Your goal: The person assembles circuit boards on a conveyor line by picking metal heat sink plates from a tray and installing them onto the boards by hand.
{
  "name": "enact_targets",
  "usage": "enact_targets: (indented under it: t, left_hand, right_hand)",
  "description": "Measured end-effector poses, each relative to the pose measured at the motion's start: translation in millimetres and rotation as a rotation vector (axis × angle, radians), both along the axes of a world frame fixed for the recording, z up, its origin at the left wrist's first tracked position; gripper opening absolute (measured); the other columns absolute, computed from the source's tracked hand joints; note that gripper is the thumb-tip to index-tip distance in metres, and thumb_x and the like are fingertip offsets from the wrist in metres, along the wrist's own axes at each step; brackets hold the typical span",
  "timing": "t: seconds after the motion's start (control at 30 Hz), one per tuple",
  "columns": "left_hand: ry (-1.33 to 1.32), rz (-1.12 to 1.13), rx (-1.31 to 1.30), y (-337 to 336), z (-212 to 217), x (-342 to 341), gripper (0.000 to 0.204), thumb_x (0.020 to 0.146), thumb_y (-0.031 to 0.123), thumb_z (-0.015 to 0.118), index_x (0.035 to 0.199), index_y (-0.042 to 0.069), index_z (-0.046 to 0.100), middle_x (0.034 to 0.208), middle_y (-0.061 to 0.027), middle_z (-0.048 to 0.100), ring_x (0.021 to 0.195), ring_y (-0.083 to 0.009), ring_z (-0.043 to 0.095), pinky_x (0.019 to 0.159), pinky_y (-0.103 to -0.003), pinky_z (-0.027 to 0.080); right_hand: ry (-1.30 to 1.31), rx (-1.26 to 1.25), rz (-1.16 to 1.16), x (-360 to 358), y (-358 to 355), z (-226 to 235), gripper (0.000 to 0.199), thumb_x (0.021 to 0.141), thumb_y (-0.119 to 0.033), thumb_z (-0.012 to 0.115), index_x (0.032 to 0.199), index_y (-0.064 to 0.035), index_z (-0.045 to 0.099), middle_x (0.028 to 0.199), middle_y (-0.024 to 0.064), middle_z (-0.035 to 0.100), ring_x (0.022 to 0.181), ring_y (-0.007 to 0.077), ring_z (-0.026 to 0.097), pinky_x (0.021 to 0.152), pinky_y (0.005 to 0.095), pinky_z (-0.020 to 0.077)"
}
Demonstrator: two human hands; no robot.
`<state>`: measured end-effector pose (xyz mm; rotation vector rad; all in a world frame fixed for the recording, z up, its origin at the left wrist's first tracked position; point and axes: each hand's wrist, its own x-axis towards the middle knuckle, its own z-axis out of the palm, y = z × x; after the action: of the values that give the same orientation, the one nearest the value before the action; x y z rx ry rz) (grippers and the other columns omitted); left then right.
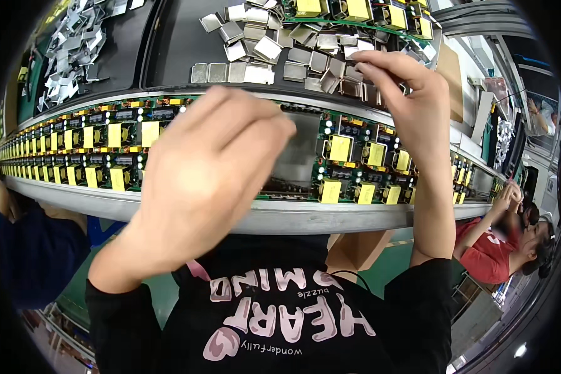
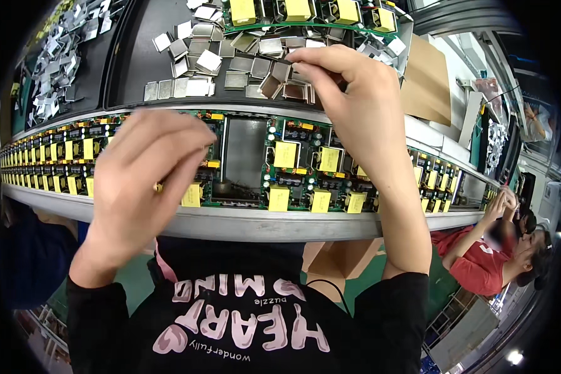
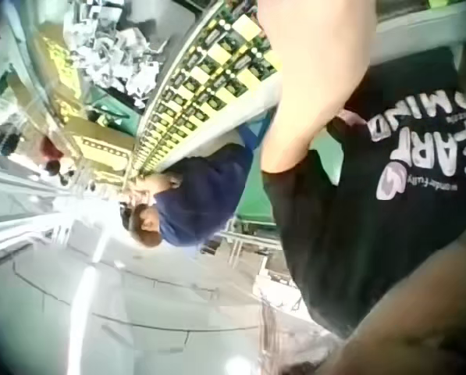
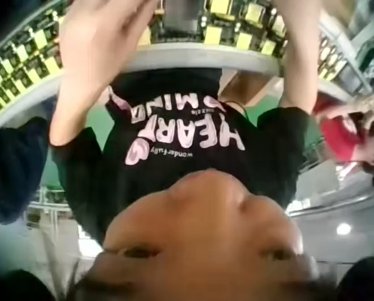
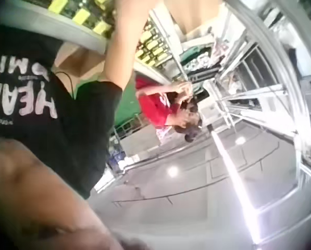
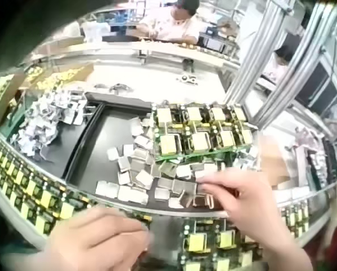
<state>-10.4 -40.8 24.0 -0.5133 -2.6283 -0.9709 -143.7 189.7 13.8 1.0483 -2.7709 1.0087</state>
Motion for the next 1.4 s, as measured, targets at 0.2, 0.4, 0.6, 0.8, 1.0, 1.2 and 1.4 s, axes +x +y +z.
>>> enact_targets:
  t: [0.2, 0.4, 0.6, 0.8, 1.0, 1.2, 1.4]
  left_hand:
    - [0.095, 0.017, -0.331, -2.7, -18.6, -62.5, 0.022, 0.090, 0.002, 0.065, 0.112, 0.000, 0.067, 0.110, -0.0122, 0.067, 0.098, -0.0338, 0.065, 0.083, -0.039, 0.053]
    - [0.016, 0.072, -0.478, 15.1, -23.4, -81.9, 0.022, 0.092, 0.006, 0.064, 0.114, 0.002, 0.068, 0.110, -0.0110, 0.068, 0.098, -0.0345, 0.065, 0.083, -0.040, 0.052]
    - [-0.073, 0.037, -0.408, -4.1, -16.1, -87.5, 0.020, 0.091, 0.006, 0.065, 0.110, 0.006, 0.070, 0.104, -0.0102, 0.069, 0.094, -0.0339, 0.067, 0.083, -0.039, 0.053]
    - [0.073, 0.053, -0.418, 4.9, -12.3, -83.3, 0.017, 0.091, 0.008, 0.066, 0.107, 0.006, 0.070, 0.101, -0.0092, 0.069, 0.092, -0.0335, 0.067, 0.082, -0.039, 0.053]
    - [0.166, -0.025, -0.641, 18.0, -26.6, -94.6, 0.016, 0.094, 0.011, 0.065, 0.107, 0.005, 0.071, 0.103, -0.0085, 0.070, 0.092, -0.0328, 0.067, 0.081, -0.040, 0.053]
    - [0.084, 0.000, -0.579, 17.7, -22.5, -94.2, 0.018, 0.095, 0.010, 0.065, 0.110, 0.002, 0.071, 0.103, -0.0103, 0.071, 0.093, -0.0309, 0.069, 0.084, -0.036, 0.055]
    - [-0.029, 0.106, -0.230, 11.2, -14.9, -76.4, 0.019, 0.100, 0.009, 0.061, 0.113, 0.002, 0.071, 0.107, -0.0098, 0.072, 0.096, -0.0202, 0.070, 0.084, -0.029, 0.054]
  right_hand:
    - [-0.595, -0.496, 0.004, 14.1, 30.2, 10.3, 0.024, 0.100, -0.002, 0.058, 0.123, 0.0031, 0.065, 0.102, 0.0137, 0.073, 0.083, 0.0124, 0.069, 0.071, 0.0225, 0.0526]
    - [-0.683, -0.547, -0.021, 33.4, 62.4, 11.1, 0.028, 0.101, -0.001, 0.054, 0.129, 0.0049, 0.059, 0.100, 0.0121, 0.071, 0.080, 0.0105, 0.065, 0.070, 0.0204, 0.0497]
    - [-0.952, -0.763, -0.081, 49.6, 116.0, -1.8, 0.028, 0.103, -0.005, 0.054, 0.128, 0.0063, 0.061, 0.094, 0.0089, 0.068, 0.079, 0.0102, 0.065, 0.072, 0.0227, 0.0534]
    - [-0.988, -0.733, -0.159, 67.8, 128.2, 0.2, 0.030, 0.105, -0.009, 0.053, 0.128, 0.0065, 0.061, 0.091, 0.0096, 0.068, 0.077, 0.0109, 0.066, 0.071, 0.0235, 0.0541]
    - [-0.831, -0.578, -0.151, 79.2, 142.5, -5.1, 0.031, 0.105, -0.009, 0.053, 0.131, 0.0063, 0.059, 0.092, 0.0113, 0.069, 0.077, 0.0129, 0.067, 0.069, 0.0248, 0.0550]
    - [-0.811, -0.531, -0.292, 94.0, 164.7, 0.6, 0.027, 0.104, -0.006, 0.053, 0.128, 0.0064, 0.055, 0.093, 0.0132, 0.070, 0.078, 0.0151, 0.068, 0.071, 0.0251, 0.0561]
    - [-0.851, -0.644, -0.288, 114.5, 162.3, 0.3, 0.024, 0.101, 0.004, 0.053, 0.125, 0.0067, 0.054, 0.094, 0.0141, 0.072, 0.084, 0.0171, 0.072, 0.077, 0.0254, 0.0569]
